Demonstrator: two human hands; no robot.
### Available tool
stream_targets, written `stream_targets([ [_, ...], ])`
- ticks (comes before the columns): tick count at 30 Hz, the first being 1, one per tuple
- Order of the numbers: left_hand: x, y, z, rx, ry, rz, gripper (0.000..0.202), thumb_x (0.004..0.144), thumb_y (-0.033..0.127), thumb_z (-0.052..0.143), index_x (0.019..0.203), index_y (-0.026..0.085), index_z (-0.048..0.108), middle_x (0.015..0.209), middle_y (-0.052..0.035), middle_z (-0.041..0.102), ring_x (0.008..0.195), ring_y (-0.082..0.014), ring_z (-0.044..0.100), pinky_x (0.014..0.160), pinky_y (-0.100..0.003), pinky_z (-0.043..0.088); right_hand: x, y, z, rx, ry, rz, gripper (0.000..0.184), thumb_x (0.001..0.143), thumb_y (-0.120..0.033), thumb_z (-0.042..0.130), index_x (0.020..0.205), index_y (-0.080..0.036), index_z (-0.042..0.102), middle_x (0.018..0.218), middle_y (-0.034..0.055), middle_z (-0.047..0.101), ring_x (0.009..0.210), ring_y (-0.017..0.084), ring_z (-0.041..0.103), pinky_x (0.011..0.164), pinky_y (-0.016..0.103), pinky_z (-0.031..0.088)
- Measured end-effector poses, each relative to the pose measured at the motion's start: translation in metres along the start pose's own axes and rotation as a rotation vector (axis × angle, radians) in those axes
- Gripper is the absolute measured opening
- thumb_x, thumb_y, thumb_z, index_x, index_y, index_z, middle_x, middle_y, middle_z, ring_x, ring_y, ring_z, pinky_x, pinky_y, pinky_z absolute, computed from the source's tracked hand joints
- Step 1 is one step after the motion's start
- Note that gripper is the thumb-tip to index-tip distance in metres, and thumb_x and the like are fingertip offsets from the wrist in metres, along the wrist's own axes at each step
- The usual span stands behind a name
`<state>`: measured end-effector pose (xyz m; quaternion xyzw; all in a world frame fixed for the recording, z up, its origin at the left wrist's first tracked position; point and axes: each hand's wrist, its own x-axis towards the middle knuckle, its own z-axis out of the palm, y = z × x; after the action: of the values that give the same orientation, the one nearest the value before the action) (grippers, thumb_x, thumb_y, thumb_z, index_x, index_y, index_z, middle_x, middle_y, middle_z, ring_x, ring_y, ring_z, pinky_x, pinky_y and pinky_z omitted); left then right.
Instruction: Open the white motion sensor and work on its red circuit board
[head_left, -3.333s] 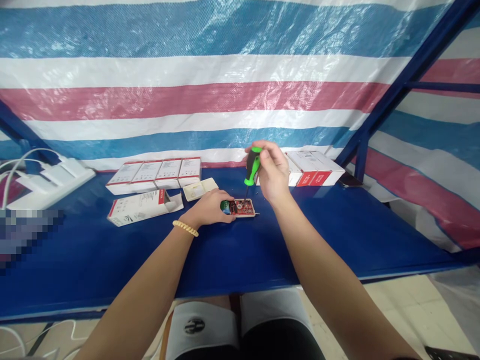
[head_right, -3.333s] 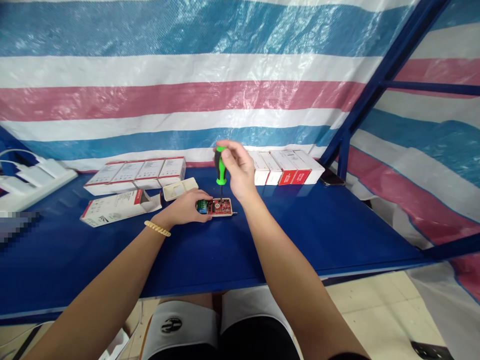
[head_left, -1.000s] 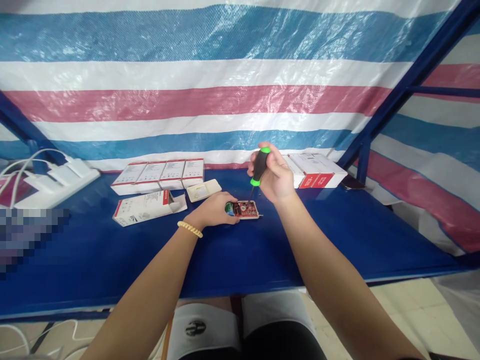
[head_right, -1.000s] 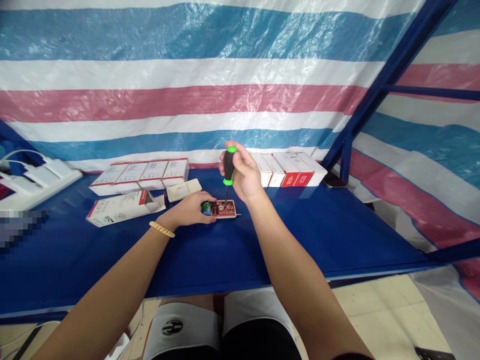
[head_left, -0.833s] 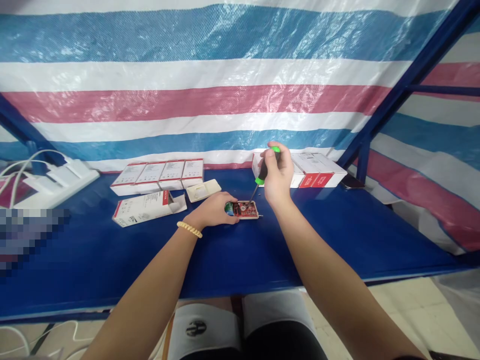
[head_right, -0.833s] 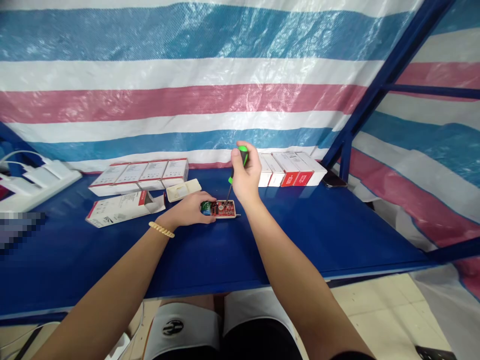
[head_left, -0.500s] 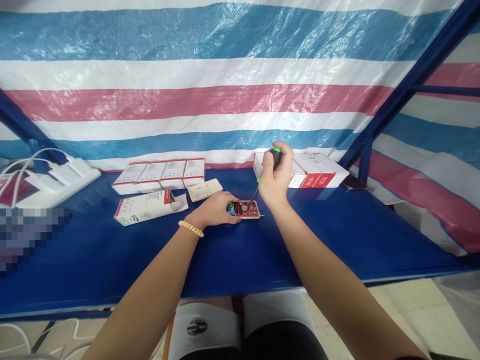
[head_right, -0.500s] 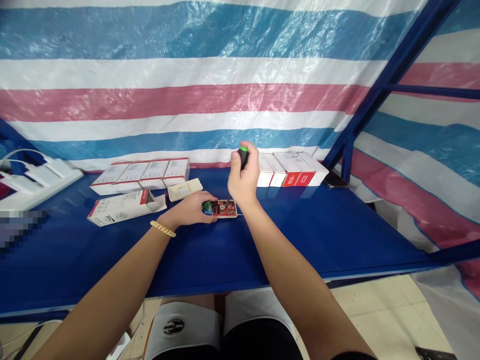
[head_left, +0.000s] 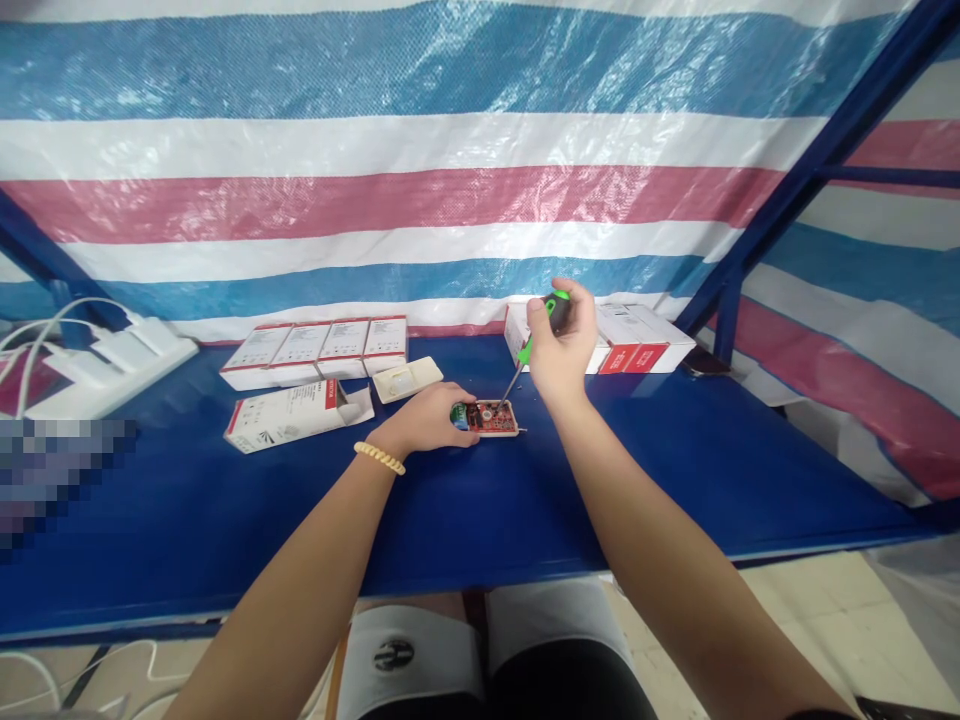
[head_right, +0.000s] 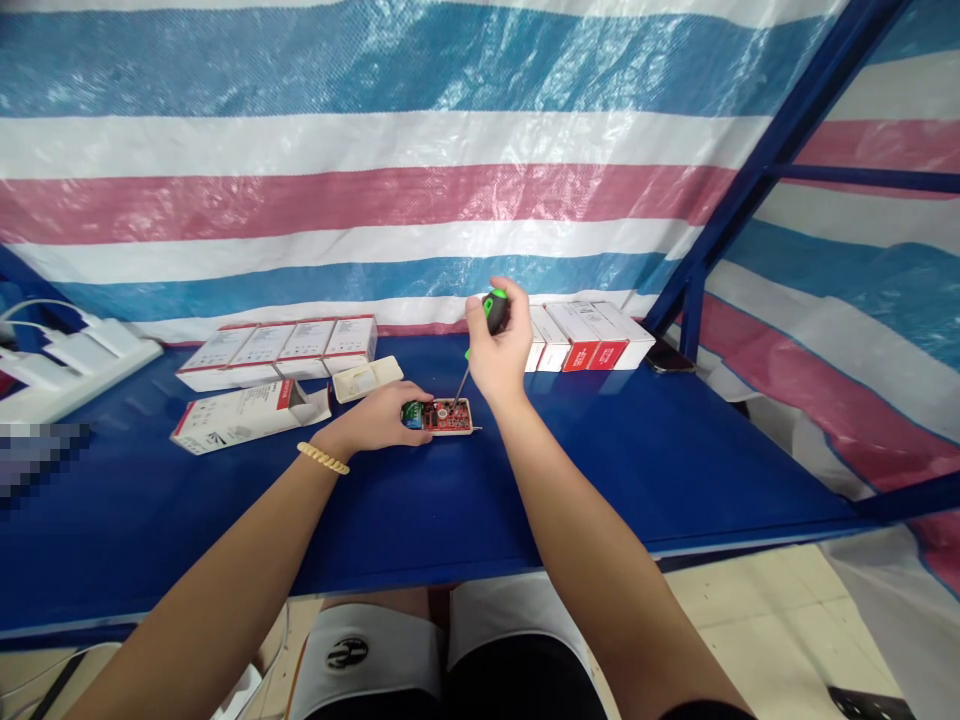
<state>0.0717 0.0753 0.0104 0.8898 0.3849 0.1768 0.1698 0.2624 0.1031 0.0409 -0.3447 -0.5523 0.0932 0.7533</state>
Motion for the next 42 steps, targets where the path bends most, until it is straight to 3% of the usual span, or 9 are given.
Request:
stream_targets([
  [6, -0.001, 0.000, -0.001, -0.002, -0.008, -0.014, 0.040, 0.068, 0.044, 0.074, 0.100, 0.019, 0.071, 0.095, -0.0054, 0.067, 0.092, -0.0245, 0.062, 0.082, -0.034, 0.046, -0.010, -0.010, 0.006, -0.198, 0.011, -0.177, 0.036, 0.092, -0.046, 0.054, 0.122, -0.025, 0.054, 0.107, 0.0068, 0.059, 0.102, 0.022, 0.060, 0.094, 0.046, 0.049],
  [14, 0.000, 0.001, -0.002, -0.017, -0.016, 0.039, 0.037, 0.072, 0.044, 0.073, 0.101, 0.020, 0.071, 0.091, -0.0042, 0.068, 0.088, -0.0227, 0.062, 0.078, -0.033, 0.045, 0.010, -0.005, -0.006, 0.408, -0.487, 0.135, 0.039, 0.085, -0.055, 0.061, 0.116, -0.034, 0.053, 0.099, -0.0003, 0.061, 0.070, 0.013, 0.061, 0.062, 0.031, 0.056],
  [16, 0.000, 0.001, -0.003, -0.013, -0.013, 0.040, 0.037, 0.072, 0.044, 0.073, 0.101, 0.020, 0.071, 0.091, -0.0042, 0.068, 0.088, -0.0225, 0.062, 0.078, -0.032, 0.045, 0.009, -0.003, -0.007, 0.389, -0.450, 0.133, 0.038, 0.086, -0.054, 0.060, 0.118, -0.034, 0.052, 0.099, -0.0002, 0.061, 0.072, 0.013, 0.062, 0.063, 0.031, 0.056],
  [22, -0.001, -0.002, 0.000, 0.019, -0.004, -0.005, 0.043, 0.069, 0.043, 0.074, 0.104, 0.018, 0.071, 0.094, -0.0050, 0.067, 0.088, -0.0234, 0.062, 0.079, -0.033, 0.047, -0.009, -0.006, 0.003, -0.064, -0.005, -0.042, 0.043, 0.090, -0.050, 0.055, 0.127, -0.029, 0.049, 0.114, 0.0077, 0.056, 0.110, 0.023, 0.058, 0.096, 0.046, 0.050],
  [25, -0.001, -0.002, 0.000, 0.011, -0.012, -0.018, 0.046, 0.068, 0.044, 0.074, 0.106, 0.018, 0.070, 0.096, -0.0058, 0.067, 0.093, -0.0247, 0.062, 0.081, -0.034, 0.047, -0.015, -0.013, 0.007, -0.100, 0.016, -0.040, 0.044, 0.091, -0.051, 0.052, 0.129, -0.028, 0.047, 0.117, 0.0095, 0.055, 0.116, 0.025, 0.056, 0.101, 0.050, 0.046],
  [30, -0.001, -0.001, -0.001, 0.015, -0.002, -0.002, 0.042, 0.069, 0.045, 0.074, 0.101, 0.018, 0.071, 0.094, -0.0050, 0.068, 0.090, -0.0242, 0.062, 0.082, -0.034, 0.046, -0.005, -0.018, 0.003, 0.167, -0.282, 0.088, 0.040, 0.090, -0.052, 0.055, 0.124, -0.032, 0.046, 0.103, 0.0044, 0.059, 0.085, 0.017, 0.063, 0.076, 0.037, 0.057],
  [34, -0.001, -0.001, -0.001, -0.006, -0.004, 0.031, 0.038, 0.072, 0.044, 0.073, 0.100, 0.020, 0.070, 0.095, -0.0043, 0.068, 0.091, -0.0235, 0.062, 0.083, -0.034, 0.046, 0.006, -0.019, -0.004, 0.423, -0.553, 0.194, 0.037, 0.085, -0.054, 0.061, 0.113, -0.032, 0.050, 0.096, 0.0000, 0.059, 0.066, 0.011, 0.059, 0.062, 0.030, 0.054],
  [36, -0.001, -0.001, -0.002, -0.012, -0.007, 0.031, 0.039, 0.072, 0.045, 0.072, 0.101, 0.020, 0.070, 0.096, -0.0046, 0.069, 0.093, -0.0240, 0.062, 0.084, -0.035, 0.045, 0.006, -0.017, -0.004, 0.405, -0.518, 0.193, 0.038, 0.086, -0.054, 0.060, 0.116, -0.033, 0.049, 0.098, 0.0003, 0.059, 0.068, 0.012, 0.059, 0.061, 0.030, 0.053],
  [42, -0.001, 0.002, -0.003, 0.030, -0.027, -0.033, 0.047, 0.069, 0.044, 0.074, 0.107, 0.017, 0.069, 0.098, -0.0061, 0.068, 0.092, -0.0248, 0.062, 0.083, -0.035, 0.046, -0.011, -0.005, 0.005, 0.050, -0.072, 0.069, 0.050, 0.095, -0.054, 0.043, 0.139, -0.034, 0.031, 0.114, 0.0079, 0.053, 0.092, 0.019, 0.060, 0.078, 0.039, 0.054],
])
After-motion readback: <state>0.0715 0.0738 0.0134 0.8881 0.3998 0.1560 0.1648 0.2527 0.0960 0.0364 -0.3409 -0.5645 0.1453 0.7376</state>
